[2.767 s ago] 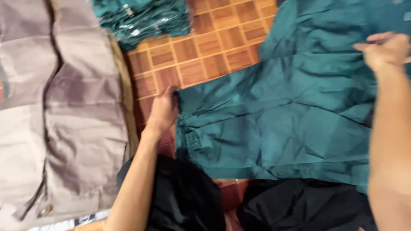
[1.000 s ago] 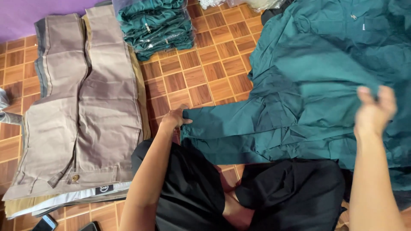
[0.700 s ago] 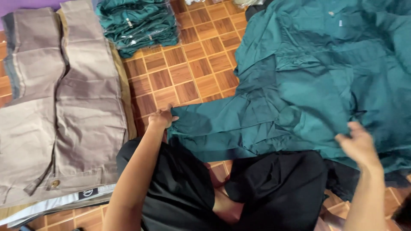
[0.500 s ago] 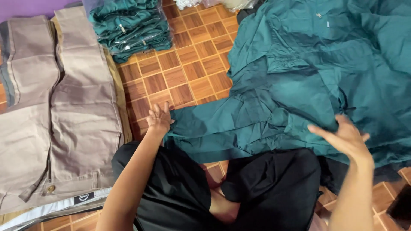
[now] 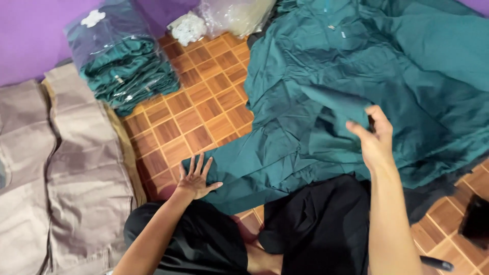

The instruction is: The person uses a lint roller on a dark green jacket laid on the floor, then trims loose threads from the sleeve cuff with scissors. The jacket remains on the floor during the process.

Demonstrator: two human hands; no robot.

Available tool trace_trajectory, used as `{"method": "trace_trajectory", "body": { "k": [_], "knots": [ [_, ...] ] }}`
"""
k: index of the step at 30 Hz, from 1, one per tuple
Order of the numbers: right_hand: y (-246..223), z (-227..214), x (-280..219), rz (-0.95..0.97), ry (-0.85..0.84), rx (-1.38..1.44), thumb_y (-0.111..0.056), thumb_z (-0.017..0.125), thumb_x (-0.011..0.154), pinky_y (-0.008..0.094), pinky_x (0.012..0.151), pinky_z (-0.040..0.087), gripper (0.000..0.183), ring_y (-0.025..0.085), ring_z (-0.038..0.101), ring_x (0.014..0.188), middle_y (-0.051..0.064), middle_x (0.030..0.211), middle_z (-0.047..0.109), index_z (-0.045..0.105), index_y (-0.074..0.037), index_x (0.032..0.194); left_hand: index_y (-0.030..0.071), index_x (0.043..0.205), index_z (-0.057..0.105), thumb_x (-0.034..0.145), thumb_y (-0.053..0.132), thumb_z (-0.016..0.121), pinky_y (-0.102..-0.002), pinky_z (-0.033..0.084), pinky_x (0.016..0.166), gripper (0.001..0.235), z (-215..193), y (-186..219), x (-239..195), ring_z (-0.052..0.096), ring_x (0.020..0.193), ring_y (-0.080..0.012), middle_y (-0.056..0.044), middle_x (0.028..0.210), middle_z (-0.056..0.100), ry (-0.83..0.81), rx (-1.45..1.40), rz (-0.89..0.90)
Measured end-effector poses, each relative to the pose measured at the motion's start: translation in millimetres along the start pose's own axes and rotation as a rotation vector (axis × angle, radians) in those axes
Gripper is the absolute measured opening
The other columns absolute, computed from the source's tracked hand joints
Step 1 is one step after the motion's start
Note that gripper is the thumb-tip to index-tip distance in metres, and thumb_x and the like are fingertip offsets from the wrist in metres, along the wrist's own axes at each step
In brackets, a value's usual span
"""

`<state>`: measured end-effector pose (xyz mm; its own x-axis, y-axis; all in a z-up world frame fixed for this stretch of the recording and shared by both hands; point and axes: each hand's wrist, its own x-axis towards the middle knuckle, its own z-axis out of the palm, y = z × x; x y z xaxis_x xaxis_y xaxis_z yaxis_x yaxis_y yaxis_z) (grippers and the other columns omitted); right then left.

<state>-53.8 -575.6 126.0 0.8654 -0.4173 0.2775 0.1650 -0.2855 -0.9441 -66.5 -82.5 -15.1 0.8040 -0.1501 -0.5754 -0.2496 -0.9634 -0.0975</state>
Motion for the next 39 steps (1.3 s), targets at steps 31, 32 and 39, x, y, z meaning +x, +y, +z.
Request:
{"method": "trace_trajectory", "body": {
  "k": [31,32,39],
  "knots": [
    [-96,-83,-252,0.098,-0.307,-0.362,-0.017,0.075,0.089,0.026,0.087,0.038,0.013,0.013,0.059,0.086,-0.002,0.085,0.058,0.073,-0.007,0.098,0.010,0.115,0.070,0.075,0.035,0.083,-0.022,0.058,0.084,0.049,-161,206,-167,0.072,0.090,-0.0108,-0.006,0.097,0.076,-0.511,-1.201,0.820],
    [-101,-83,-246,0.138,-0.261,-0.283,-0.011,0.068,0.095,0.025,0.079,0.038,0.018,0.013,0.052,0.084,-0.001,0.078,0.046,0.072,-0.001,0.110,0.005,0.110,0.073,0.077,0.039,0.079,-0.023,0.062,0.087,0.048,-163,206,-158,0.078,0.094,-0.0148,-0.009,0.099,0.080,-0.569,-1.123,0.850],
    [-115,-64,-272,-0.102,0.014,-0.586,-0.014,0.076,0.091,0.038,0.110,0.038,0.046,0.027,0.056,0.121,0.010,0.129,0.060,0.055,-0.005,0.132,0.011,0.082,0.068,0.094,0.026,0.076,-0.023,0.050,0.063,0.020,-105,229,-148,0.058,0.067,-0.0051,0.006,0.074,0.063,-0.537,-1.464,0.960]
  ]
}}
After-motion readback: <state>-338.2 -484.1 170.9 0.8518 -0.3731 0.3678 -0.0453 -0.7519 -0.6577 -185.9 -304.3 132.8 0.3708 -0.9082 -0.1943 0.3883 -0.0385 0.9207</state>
